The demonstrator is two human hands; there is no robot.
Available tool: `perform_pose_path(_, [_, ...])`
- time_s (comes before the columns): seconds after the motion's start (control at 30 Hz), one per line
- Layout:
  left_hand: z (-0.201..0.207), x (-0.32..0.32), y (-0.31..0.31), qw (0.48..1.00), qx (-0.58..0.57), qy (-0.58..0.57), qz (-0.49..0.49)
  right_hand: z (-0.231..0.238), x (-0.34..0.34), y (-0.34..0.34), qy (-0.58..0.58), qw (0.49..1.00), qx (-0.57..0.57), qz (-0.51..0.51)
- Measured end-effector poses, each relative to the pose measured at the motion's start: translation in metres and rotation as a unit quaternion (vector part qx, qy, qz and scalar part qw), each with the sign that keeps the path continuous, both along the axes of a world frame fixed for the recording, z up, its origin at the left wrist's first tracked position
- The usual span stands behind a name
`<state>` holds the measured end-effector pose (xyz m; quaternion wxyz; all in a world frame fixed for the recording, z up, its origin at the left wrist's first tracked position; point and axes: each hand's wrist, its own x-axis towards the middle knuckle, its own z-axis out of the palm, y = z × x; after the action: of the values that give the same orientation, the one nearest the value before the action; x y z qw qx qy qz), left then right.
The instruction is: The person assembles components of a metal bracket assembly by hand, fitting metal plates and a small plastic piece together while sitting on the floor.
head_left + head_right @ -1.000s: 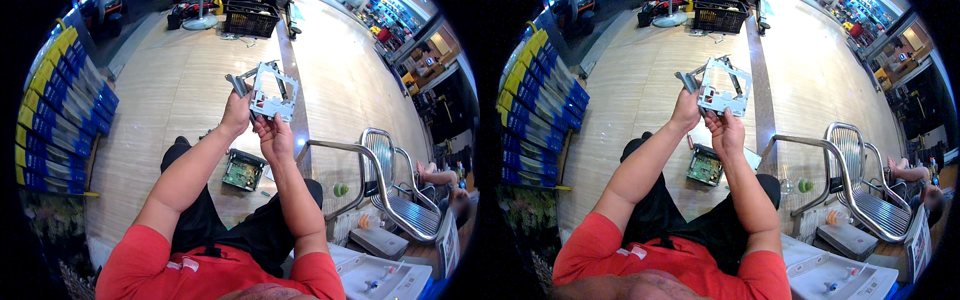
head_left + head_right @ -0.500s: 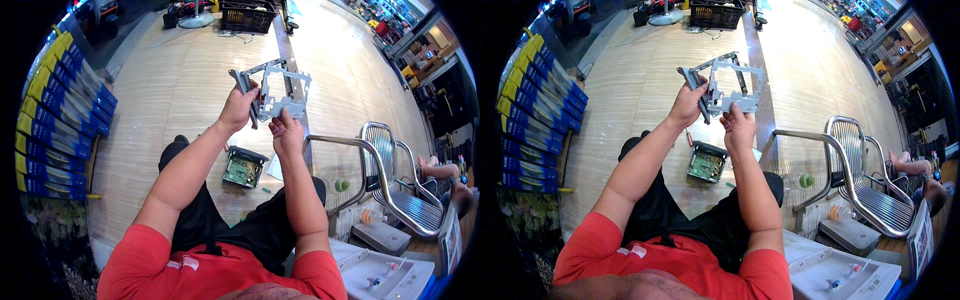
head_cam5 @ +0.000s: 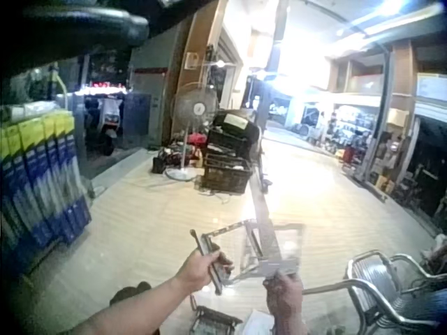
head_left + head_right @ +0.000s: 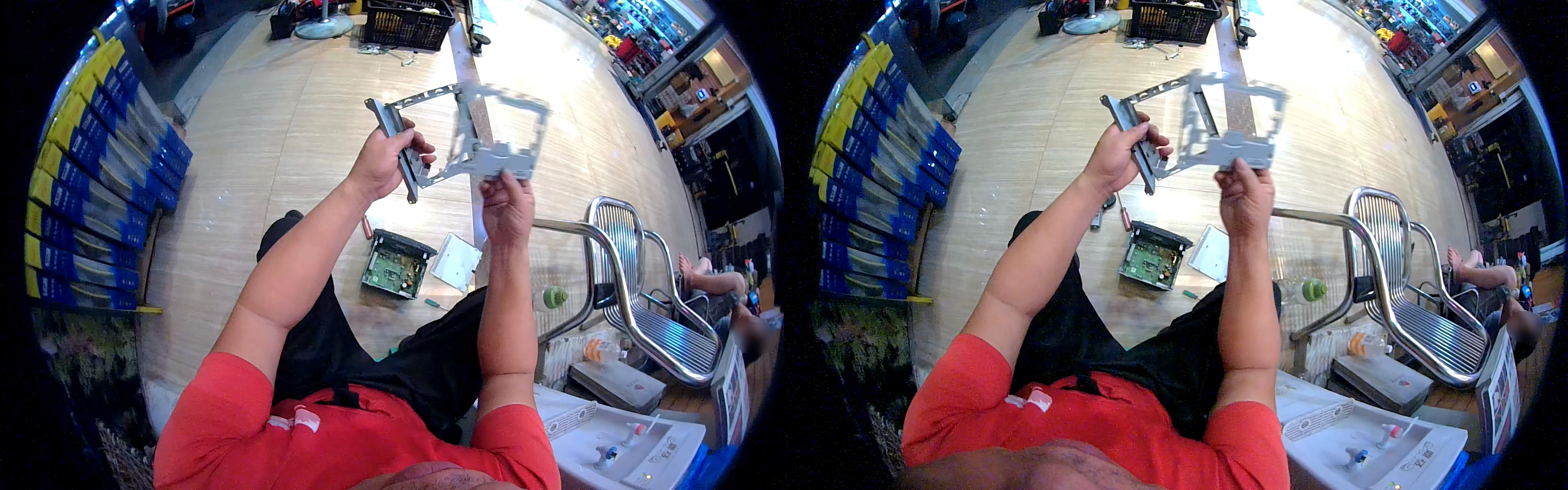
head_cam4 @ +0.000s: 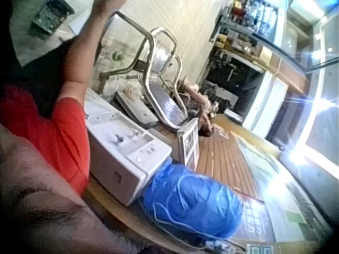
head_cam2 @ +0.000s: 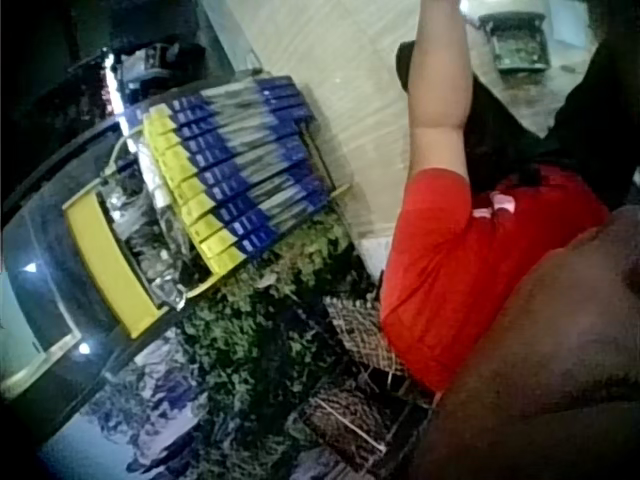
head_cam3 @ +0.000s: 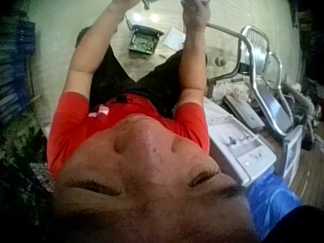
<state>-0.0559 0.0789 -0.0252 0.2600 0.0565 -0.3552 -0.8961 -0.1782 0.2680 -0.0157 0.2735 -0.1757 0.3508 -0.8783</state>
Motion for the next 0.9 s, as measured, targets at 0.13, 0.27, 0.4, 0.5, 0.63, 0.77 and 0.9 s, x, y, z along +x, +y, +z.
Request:
perform_pose_path(0.13, [-0.001,0.005,-0.006,0.998,0.016,0.013,-0.062,0.008,-0.011,0.020,0.044,0.998,-0.035,-0.018])
perform_pose_path(0.27, [0.009,0.018,-0.001,0.991,0.022,0.020,-0.131,-0.007,-0.035,0.031,0.021,0.999,-0.037,0.030])
perform_pose_path(0.4, [0.025,0.044,0.006,0.988,0.059,-0.004,-0.142,-0.008,-0.045,0.026,-0.060,0.994,-0.079,0.046])
perform_pose_path(0.5, [0.017,0.086,0.017,0.983,0.087,-0.014,-0.159,0.001,-0.037,0.019,-0.057,0.986,-0.142,0.060])
perform_pose_path(0.63, [-0.010,0.162,0.056,0.971,0.132,-0.078,-0.182,-0.011,-0.021,0.029,-0.033,0.999,-0.034,0.015])
perform_pose_path(0.77, [-0.028,0.227,0.087,0.947,0.181,-0.184,-0.192,-0.029,0.061,0.056,-0.027,0.998,0.055,-0.028])
perform_pose_path(0.9, [-0.058,0.243,0.099,0.924,0.171,-0.277,-0.201,-0.060,0.141,0.067,-0.031,0.995,0.086,-0.031])
